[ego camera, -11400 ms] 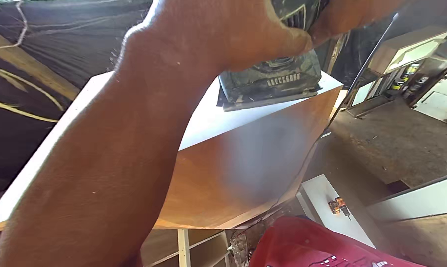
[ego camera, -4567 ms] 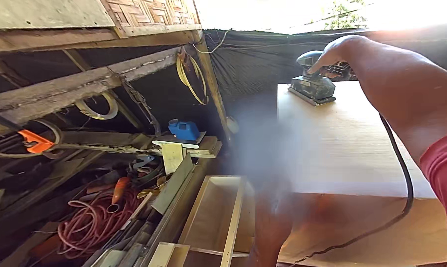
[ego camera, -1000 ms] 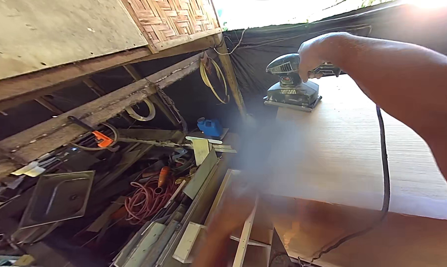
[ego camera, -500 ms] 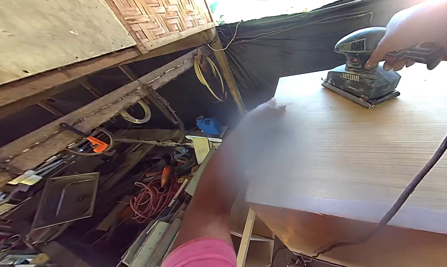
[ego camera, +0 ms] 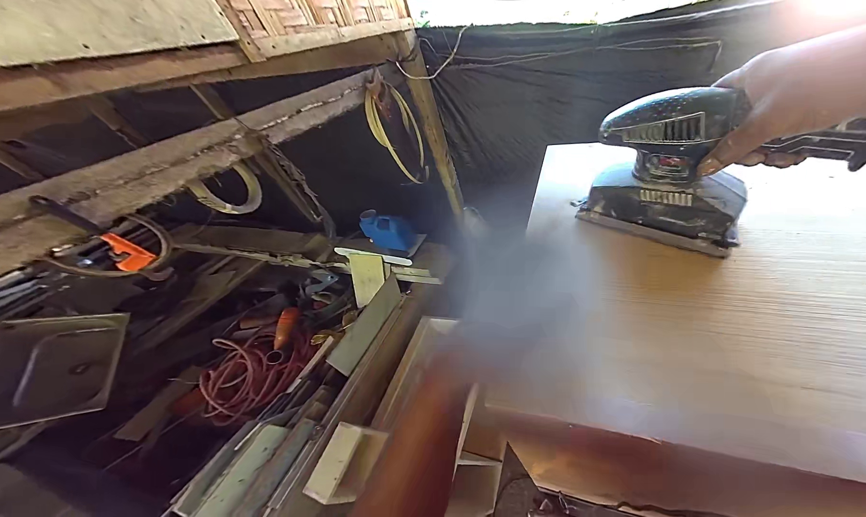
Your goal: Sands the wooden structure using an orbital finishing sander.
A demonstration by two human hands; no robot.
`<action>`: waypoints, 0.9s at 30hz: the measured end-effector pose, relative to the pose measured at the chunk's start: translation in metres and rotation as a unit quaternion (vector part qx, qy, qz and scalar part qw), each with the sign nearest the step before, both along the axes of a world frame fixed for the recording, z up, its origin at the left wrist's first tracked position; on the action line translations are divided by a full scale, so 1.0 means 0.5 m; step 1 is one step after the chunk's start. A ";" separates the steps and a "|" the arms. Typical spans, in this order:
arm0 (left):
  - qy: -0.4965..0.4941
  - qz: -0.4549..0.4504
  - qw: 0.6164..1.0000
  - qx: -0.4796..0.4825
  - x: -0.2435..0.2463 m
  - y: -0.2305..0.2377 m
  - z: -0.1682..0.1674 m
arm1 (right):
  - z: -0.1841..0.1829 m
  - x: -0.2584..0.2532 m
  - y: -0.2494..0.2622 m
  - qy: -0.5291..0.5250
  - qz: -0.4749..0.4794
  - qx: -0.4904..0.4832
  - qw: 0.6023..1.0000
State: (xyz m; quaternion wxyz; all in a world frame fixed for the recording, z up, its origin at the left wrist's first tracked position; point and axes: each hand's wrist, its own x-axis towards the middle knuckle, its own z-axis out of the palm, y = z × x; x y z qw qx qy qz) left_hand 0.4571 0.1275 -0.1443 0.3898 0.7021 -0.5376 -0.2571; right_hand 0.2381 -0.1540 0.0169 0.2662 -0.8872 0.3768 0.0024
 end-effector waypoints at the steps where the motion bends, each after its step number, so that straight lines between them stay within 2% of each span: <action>1: -0.042 -0.014 0.999 0.020 -0.013 0.015 0.005 | 0.001 0.034 0.023 0.000 0.001 -0.003 1.000; 5: -0.190 -0.012 0.980 0.050 -0.030 0.013 0.010 | -0.018 0.180 0.011 -0.046 -0.001 -0.020 0.999; 8: -0.179 -0.022 0.981 0.073 -0.024 0.007 0.012 | -0.008 0.299 0.043 -0.039 -0.074 -0.016 0.996; 11: -0.167 -0.022 0.982 0.087 -0.027 0.008 0.019 | -0.003 0.371 0.070 -0.067 -0.130 0.011 0.989; 16: -0.166 -0.027 0.982 0.087 -0.031 0.008 0.024 | -0.024 0.394 0.070 -0.168 -0.149 -0.008 0.974; 20: -0.165 -0.024 0.982 0.090 -0.032 0.009 0.027 | -0.022 0.375 0.090 -0.168 -0.140 0.015 0.976; 24: -0.165 -0.028 0.983 0.076 -0.025 0.008 0.019 | -0.045 0.401 0.087 -0.190 -0.147 -0.046 0.970; 27: -0.164 -0.026 0.983 0.077 -0.026 0.010 0.019 | -0.045 0.389 0.082 -0.183 -0.151 -0.046 0.970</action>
